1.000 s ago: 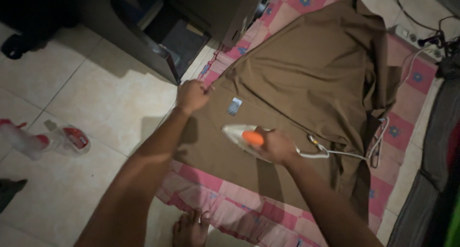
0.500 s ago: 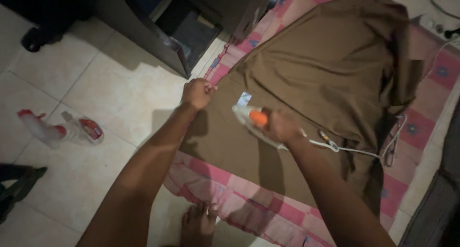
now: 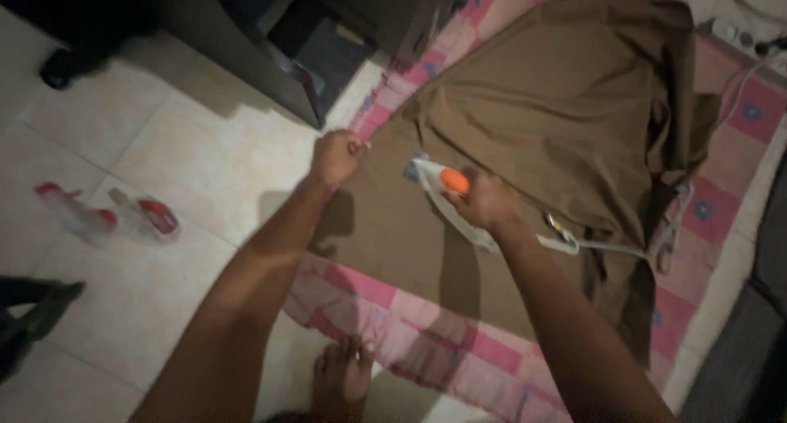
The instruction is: Ironing a brown long-sleeved shirt on a floor mat.
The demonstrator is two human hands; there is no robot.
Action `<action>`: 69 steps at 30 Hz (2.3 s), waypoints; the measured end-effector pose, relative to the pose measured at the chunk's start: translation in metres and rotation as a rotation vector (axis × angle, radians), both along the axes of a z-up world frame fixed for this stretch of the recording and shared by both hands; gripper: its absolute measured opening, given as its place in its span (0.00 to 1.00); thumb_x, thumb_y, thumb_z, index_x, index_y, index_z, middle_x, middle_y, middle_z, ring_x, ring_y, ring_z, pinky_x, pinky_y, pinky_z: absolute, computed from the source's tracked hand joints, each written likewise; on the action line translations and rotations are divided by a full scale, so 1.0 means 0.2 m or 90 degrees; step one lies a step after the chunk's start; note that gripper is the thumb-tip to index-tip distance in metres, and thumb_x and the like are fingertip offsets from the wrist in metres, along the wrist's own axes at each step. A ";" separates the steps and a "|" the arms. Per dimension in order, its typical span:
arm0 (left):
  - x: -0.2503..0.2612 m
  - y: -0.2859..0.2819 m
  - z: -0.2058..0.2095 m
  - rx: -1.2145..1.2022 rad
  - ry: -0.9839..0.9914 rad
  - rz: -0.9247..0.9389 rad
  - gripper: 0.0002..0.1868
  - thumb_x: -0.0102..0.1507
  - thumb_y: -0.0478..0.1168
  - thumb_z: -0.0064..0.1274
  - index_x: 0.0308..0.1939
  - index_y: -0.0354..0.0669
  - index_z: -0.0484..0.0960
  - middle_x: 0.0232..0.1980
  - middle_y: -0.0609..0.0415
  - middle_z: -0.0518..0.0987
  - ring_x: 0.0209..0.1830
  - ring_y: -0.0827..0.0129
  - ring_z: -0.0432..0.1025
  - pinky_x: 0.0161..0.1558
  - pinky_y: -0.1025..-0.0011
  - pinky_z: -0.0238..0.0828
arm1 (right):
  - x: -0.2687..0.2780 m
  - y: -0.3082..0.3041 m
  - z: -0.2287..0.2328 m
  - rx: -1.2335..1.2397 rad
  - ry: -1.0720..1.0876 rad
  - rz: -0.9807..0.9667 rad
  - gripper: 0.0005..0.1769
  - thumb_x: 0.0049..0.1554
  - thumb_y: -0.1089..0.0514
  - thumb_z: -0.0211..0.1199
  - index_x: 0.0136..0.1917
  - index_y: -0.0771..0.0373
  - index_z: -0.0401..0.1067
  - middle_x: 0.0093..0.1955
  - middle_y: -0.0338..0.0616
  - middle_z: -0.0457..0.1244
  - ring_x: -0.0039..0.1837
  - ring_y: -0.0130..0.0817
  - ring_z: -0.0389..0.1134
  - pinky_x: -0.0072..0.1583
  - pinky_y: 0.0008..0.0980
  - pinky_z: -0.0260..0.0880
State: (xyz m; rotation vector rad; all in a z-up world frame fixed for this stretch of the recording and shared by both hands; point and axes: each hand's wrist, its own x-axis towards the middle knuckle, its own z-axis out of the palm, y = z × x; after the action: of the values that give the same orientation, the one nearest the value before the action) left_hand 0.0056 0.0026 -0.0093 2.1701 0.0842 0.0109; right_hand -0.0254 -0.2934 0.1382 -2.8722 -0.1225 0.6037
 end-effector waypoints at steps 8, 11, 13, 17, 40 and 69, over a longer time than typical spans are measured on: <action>0.06 0.04 -0.01 0.020 -0.093 -0.046 0.14 0.59 0.44 0.65 0.26 0.40 0.80 0.29 0.48 0.79 0.28 0.57 0.76 0.35 0.64 0.73 | -0.09 0.02 0.19 0.041 0.103 0.050 0.31 0.50 0.35 0.67 0.63 0.47 0.73 0.49 0.54 0.71 0.52 0.55 0.72 0.55 0.52 0.71; 0.00 0.05 0.02 0.018 -0.052 -0.046 0.15 0.60 0.46 0.63 0.27 0.40 0.80 0.29 0.47 0.80 0.29 0.55 0.76 0.36 0.63 0.73 | -0.07 0.07 0.20 0.080 0.132 -0.097 0.29 0.52 0.35 0.64 0.61 0.51 0.72 0.44 0.53 0.73 0.47 0.51 0.77 0.54 0.49 0.75; 0.03 0.07 0.05 0.037 -0.006 -0.047 0.17 0.63 0.49 0.62 0.28 0.40 0.80 0.30 0.46 0.80 0.30 0.53 0.76 0.37 0.61 0.74 | -0.02 0.07 0.14 0.079 0.125 -0.125 0.29 0.55 0.33 0.62 0.58 0.56 0.71 0.42 0.52 0.74 0.45 0.50 0.79 0.53 0.48 0.76; 0.00 0.10 0.01 0.146 -0.010 -0.115 0.20 0.61 0.56 0.59 0.27 0.44 0.84 0.31 0.46 0.82 0.33 0.48 0.77 0.40 0.56 0.74 | -0.05 0.03 0.00 0.002 0.007 0.117 0.29 0.52 0.34 0.68 0.59 0.54 0.74 0.47 0.54 0.71 0.50 0.56 0.72 0.53 0.53 0.71; -0.03 0.12 0.03 0.018 -0.169 -0.102 0.10 0.60 0.36 0.55 0.26 0.35 0.76 0.28 0.44 0.77 0.29 0.51 0.73 0.34 0.59 0.69 | 0.10 0.15 0.08 -0.009 0.036 0.040 0.31 0.54 0.33 0.65 0.61 0.55 0.73 0.53 0.55 0.70 0.57 0.55 0.71 0.58 0.52 0.70; -0.10 0.05 0.14 0.020 -0.048 -0.046 0.09 0.64 0.42 0.55 0.37 0.40 0.79 0.35 0.45 0.81 0.36 0.54 0.77 0.44 0.58 0.74 | -0.50 -0.07 0.13 0.023 0.207 0.178 0.34 0.51 0.32 0.66 0.63 0.53 0.70 0.52 0.53 0.70 0.56 0.54 0.72 0.57 0.54 0.70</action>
State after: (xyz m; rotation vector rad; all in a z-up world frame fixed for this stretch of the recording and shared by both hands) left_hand -0.0136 0.0126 0.0190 2.2010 -0.0383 0.0531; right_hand -0.1251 -0.3080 0.1637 -2.6960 -0.4834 1.0965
